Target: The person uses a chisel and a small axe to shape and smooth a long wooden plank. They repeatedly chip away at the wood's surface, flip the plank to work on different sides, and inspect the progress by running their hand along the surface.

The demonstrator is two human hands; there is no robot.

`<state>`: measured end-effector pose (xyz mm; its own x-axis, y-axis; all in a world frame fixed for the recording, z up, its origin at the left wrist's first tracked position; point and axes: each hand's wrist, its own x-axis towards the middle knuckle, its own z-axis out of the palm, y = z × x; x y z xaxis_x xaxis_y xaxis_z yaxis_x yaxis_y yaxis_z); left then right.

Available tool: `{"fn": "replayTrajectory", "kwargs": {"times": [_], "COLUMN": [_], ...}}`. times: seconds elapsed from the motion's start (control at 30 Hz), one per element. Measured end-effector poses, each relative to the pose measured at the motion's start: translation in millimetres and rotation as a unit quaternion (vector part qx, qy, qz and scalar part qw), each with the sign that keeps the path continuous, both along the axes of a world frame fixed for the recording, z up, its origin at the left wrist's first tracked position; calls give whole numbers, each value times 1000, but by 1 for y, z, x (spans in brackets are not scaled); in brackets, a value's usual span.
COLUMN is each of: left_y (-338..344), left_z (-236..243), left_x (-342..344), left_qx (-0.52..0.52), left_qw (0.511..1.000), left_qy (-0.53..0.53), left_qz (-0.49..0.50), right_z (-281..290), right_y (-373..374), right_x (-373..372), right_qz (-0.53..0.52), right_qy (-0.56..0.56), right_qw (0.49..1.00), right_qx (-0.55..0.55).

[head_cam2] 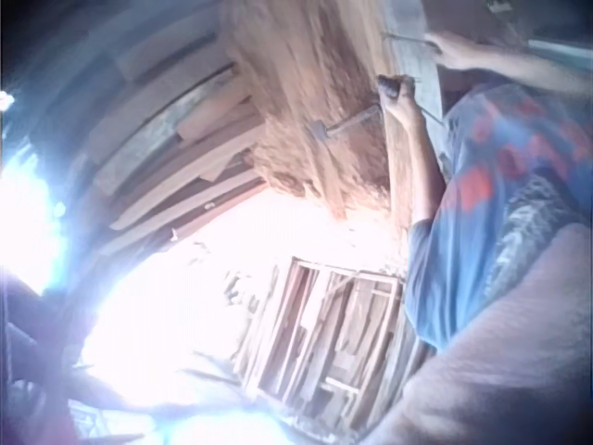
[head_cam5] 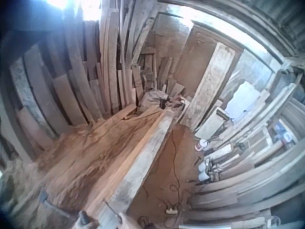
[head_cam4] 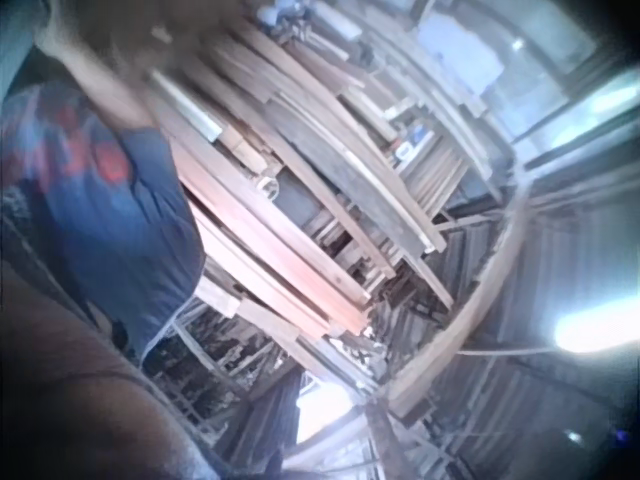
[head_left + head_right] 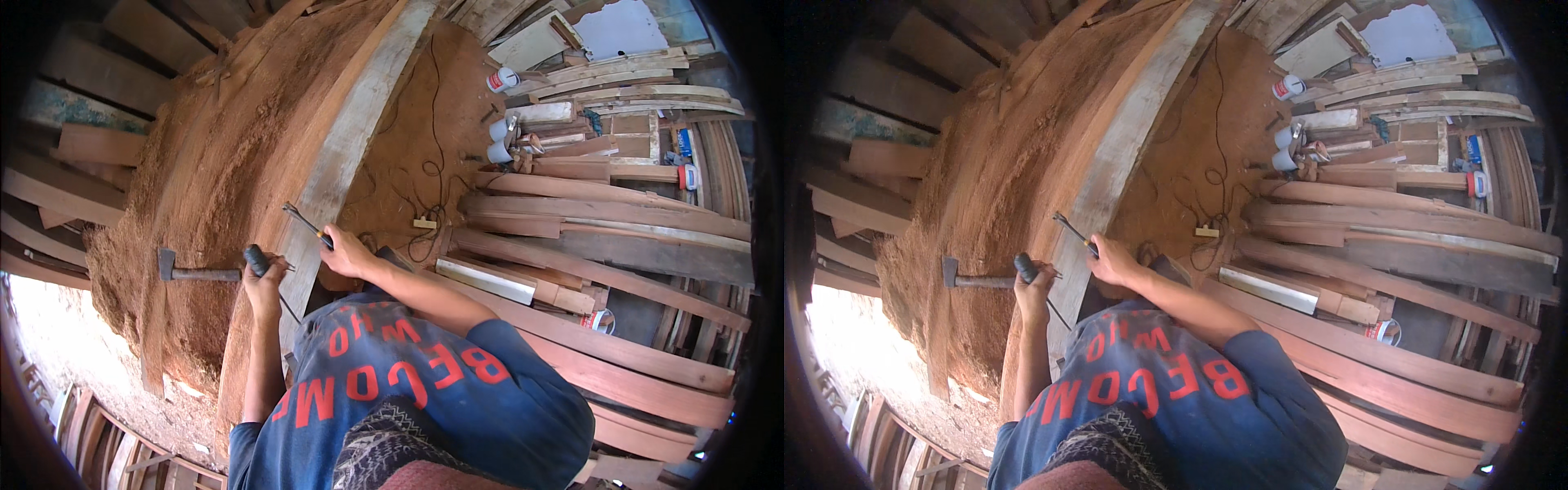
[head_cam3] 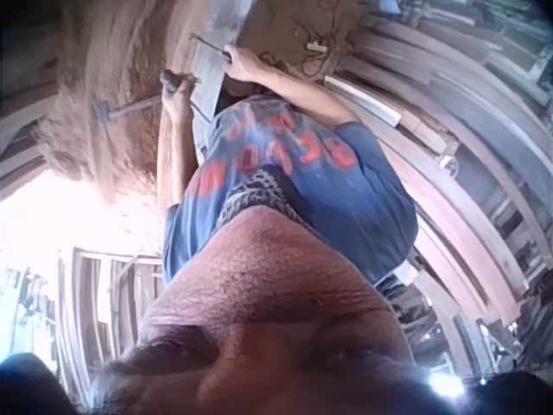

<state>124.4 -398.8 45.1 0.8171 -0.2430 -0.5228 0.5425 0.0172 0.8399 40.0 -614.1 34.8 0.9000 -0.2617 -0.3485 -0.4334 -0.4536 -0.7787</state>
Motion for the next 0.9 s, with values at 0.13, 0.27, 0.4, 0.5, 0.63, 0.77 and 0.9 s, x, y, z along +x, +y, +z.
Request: {"fn": "replayTrajectory", "kwargs": {"times": [0.13,0.27,0.4,0.5,0.63,0.77,0.9], "left_y": [-92,-188,-278,-350,-422,-487,-559], "left_z": [23,28,36,48,48,61,66], "left_x": [-9,-16,-22,-22,-21,-1,40], "left_qx": [-15,28,-4,-7,-26,-113,-184], "left_qw": [996,992,993,990,987,969,956], "left_qy": [-31,-41,-4,9,14,125,189], "left_qz": [-78,-113,-117,-142,-160,-182,-127], "right_z": [1,-4,-4,-7,-1,-39,-10], "right_y": [-55,-149,-254,-330,-406,-463,-505], "right_x": [-32,-69,-114,-160,-192,-191,-146], "right_qz": [-70,-76,-144,-235,-316,-447,-508], "right_qy": [-32,-23,22,32,77,26,-51], "right_qw": [996,996,989,971,944,881,776], "right_qx": [51,29,14,2,-63,152,371]}}
